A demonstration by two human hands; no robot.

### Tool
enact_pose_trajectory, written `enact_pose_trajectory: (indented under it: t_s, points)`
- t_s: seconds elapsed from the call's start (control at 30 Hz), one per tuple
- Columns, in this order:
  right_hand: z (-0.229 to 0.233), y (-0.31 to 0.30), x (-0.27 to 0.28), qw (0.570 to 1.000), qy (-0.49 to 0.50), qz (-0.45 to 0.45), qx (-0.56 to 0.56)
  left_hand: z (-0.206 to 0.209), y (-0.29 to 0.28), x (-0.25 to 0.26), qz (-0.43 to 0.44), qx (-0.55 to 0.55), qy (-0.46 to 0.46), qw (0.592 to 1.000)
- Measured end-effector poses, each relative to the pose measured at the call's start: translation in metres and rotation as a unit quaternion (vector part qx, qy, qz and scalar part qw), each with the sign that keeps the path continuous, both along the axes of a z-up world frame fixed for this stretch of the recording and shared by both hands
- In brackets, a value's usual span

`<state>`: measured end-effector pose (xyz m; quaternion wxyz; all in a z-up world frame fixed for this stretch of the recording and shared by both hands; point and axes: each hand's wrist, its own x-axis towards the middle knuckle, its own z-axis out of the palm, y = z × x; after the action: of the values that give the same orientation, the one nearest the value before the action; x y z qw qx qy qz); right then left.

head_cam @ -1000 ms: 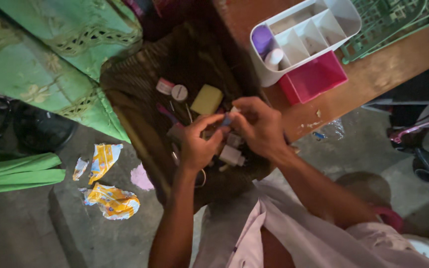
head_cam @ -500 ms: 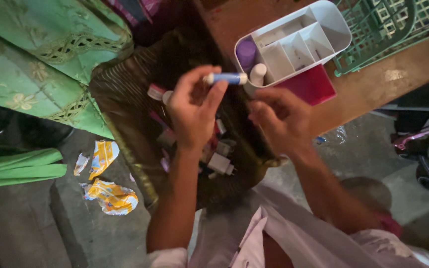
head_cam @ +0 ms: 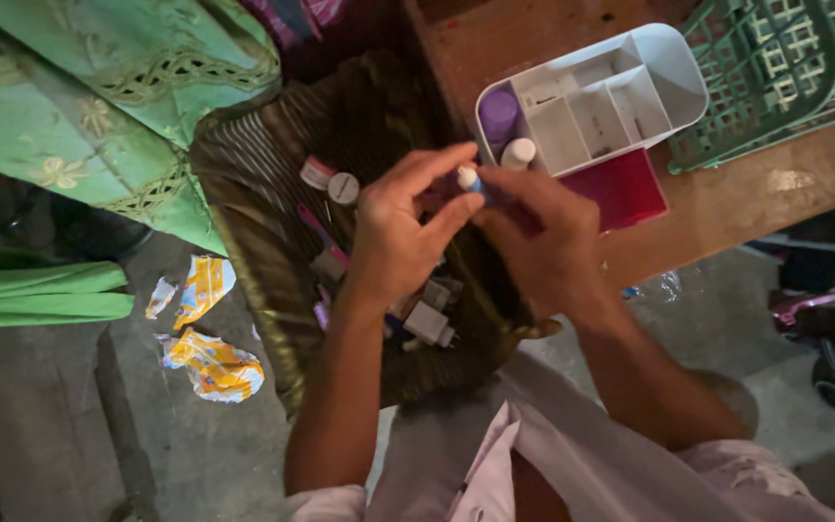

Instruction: The person sorts small personal items from a cluttered basket into a compartmentalized organizer and a green plastic basket. They handle bottles, jars, a digital clock, and other small objects, placing them into designated sections.

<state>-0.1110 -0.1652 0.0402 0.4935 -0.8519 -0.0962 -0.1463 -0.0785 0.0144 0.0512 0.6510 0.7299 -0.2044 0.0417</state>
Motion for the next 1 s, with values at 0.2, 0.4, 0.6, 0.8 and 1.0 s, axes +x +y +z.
enact_pose_trajectory:
  t_s: [0.2, 0.4, 0.6, 0.8, 1.0]
  points:
    - [-0.002, -0.014, 0.007, 0.99, -0.029, -0.025, 0.133, -0.002, -0.012, 0.022, 0.093, 0.079, -0.186, 0.975]
    - [0.0, -0.019, 0.007, 0.987, -0.09, -0.113, -0.069, -0.017, -0.031, 0.048, 0.043, 0.088, -0.209, 0.973]
    - [0.001, -0.023, 0.011, 0.971, -0.155, -0.106, -0.149, -0.03, -0.031, 0.053, 0.01, 0.149, -0.23, 0.962]
    - [-0.002, -0.025, 0.017, 0.969, -0.16, -0.114, -0.152, -0.028, -0.028, 0.053, 0.008, 0.215, -0.244, 0.945]
    - [-0.006, -0.028, 0.018, 0.968, -0.17, -0.112, -0.146, -0.025, -0.022, 0.052, -0.003, 0.211, -0.254, 0.944]
